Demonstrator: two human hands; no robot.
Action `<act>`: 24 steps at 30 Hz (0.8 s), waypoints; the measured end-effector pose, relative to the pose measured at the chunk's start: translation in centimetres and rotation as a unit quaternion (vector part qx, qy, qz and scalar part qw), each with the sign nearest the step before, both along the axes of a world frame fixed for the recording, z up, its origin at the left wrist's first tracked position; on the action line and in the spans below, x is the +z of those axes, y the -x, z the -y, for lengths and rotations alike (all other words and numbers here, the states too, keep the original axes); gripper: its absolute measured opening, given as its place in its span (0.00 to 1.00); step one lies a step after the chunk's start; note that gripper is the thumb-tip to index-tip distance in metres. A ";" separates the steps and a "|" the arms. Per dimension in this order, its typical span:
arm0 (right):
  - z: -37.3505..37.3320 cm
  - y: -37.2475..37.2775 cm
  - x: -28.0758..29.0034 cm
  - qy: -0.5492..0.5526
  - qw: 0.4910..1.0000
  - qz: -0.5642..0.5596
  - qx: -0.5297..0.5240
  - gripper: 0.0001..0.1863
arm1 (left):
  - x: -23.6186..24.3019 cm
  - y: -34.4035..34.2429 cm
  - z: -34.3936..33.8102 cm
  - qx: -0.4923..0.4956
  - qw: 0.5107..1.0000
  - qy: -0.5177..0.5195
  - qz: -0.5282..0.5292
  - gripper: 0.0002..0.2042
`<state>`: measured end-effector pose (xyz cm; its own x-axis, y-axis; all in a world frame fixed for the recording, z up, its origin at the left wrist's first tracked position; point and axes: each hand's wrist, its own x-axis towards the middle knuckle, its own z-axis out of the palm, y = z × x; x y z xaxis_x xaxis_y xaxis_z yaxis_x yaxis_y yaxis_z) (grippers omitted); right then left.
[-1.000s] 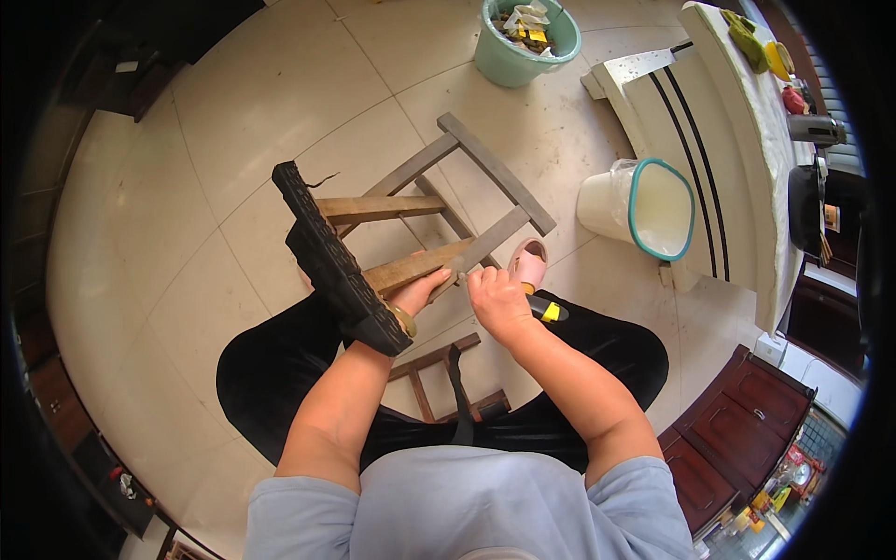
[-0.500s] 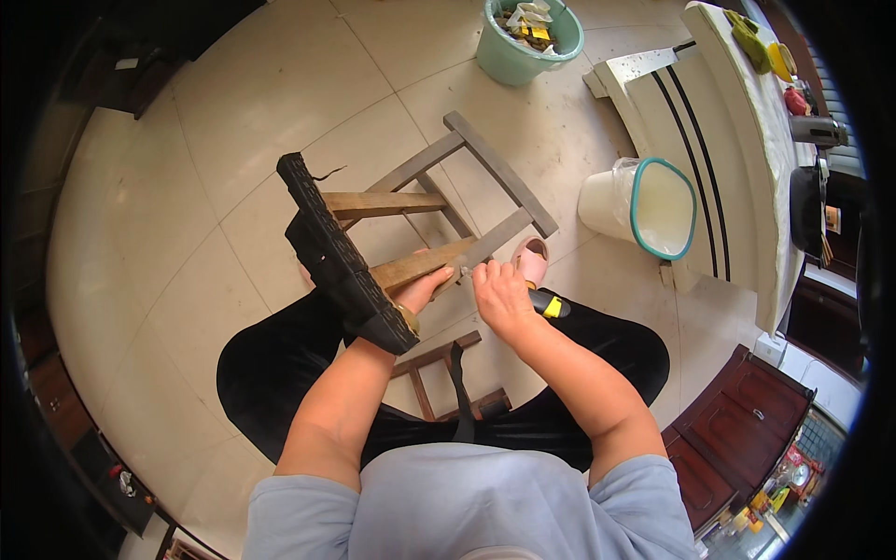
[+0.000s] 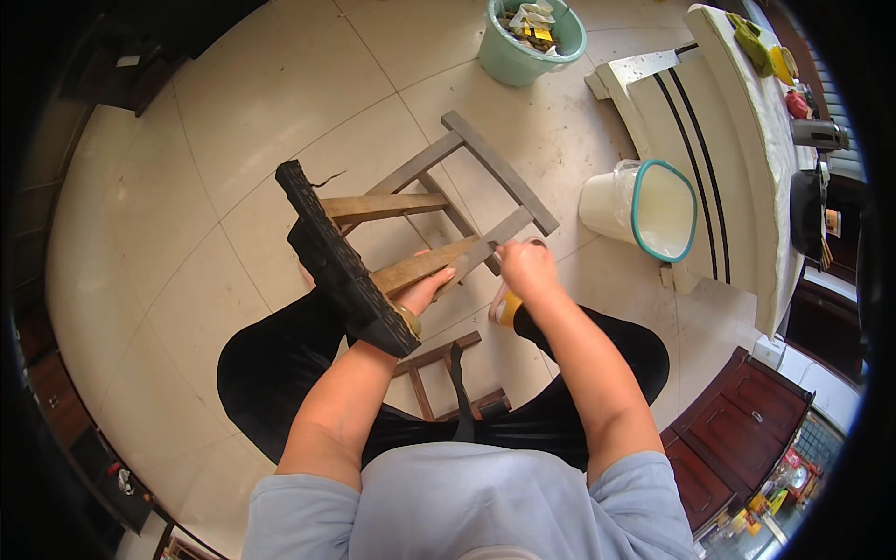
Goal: The person is repairing a small wooden stool. They use a utility knife to scrape and smooth the wooden frame while sitting on the floor. The stool is repositioned several times to access different areas.
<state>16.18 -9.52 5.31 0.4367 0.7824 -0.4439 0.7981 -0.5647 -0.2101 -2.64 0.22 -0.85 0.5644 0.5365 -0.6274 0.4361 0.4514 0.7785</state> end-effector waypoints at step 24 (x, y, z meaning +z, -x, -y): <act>-0.1 2.7 1.7 0.013 0.999 -0.034 -0.008 0.15 | 0.7 -0.3 0.3 0.023 0.999 -0.022 -0.006 0.25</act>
<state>13.47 -9.44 6.99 0.4164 0.7639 -0.4930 0.7735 -0.5827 -0.2496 -2.35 -0.04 -0.14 0.5311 0.5895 -0.6086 0.4241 0.4369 0.7933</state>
